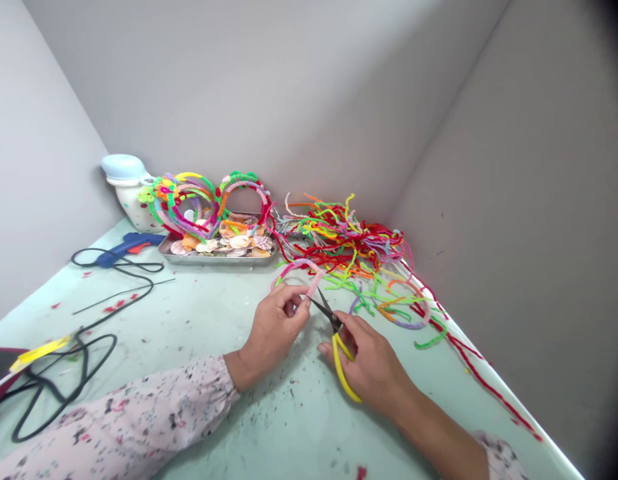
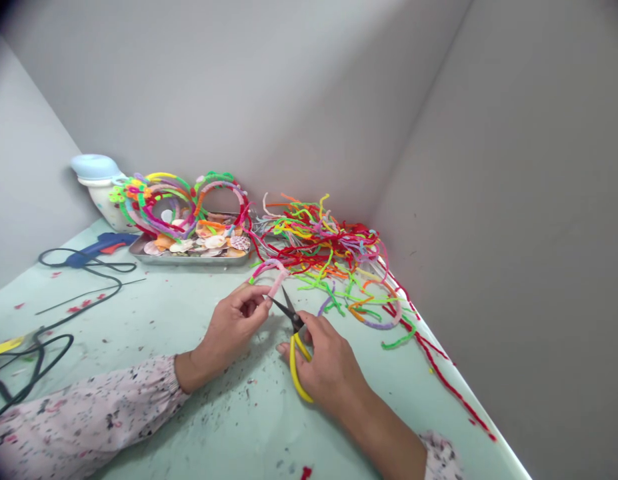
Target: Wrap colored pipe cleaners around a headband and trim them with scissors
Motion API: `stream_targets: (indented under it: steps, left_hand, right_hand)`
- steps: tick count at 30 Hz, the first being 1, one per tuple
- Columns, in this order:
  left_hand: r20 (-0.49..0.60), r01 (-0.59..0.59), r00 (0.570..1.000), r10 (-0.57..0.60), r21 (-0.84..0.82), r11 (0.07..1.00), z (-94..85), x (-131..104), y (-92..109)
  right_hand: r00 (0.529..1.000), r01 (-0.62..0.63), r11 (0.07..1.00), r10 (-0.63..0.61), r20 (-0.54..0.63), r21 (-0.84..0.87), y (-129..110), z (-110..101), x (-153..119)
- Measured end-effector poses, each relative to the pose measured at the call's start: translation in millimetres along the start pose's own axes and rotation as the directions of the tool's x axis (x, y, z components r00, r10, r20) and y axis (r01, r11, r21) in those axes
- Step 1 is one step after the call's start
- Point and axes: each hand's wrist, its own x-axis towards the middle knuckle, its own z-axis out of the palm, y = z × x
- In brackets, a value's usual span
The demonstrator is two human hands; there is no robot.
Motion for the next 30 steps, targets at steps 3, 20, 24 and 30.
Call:
stream_targets:
  steps: [3, 20, 24, 30]
  left_hand:
    - [-0.001, -0.001, 1.0, 0.001, 0.0, 1.0, -0.1, 0.3, 0.1]
    - [0.018, 0.022, 1.0, -0.022, 0.022, 1.0, -0.6, 0.6, 0.5]
    - [0.018, 0.023, 1.0, -0.023, 0.013, 1.0, -0.1, -0.1, -0.7]
    - [0.041, 0.012, 0.999, -0.013, 0.014, 1.0, 0.1, -0.4, -2.5]
  right_hand:
    - [1.0, 0.007, 1.0, -0.007, -0.016, 0.009, 0.5, -0.3, -0.8]
    - [0.998, -0.055, 0.998, 0.055, 0.002, 0.031, 3.9, 0.5, 1.2]
    - [0.998, -0.044, 0.998, 0.042, 0.044, 0.041, 3.6, 0.9, 0.1]
    - [0.996, -0.09, 0.989, 0.091, -0.001, 0.115, -0.1, -2.6, 2.7]
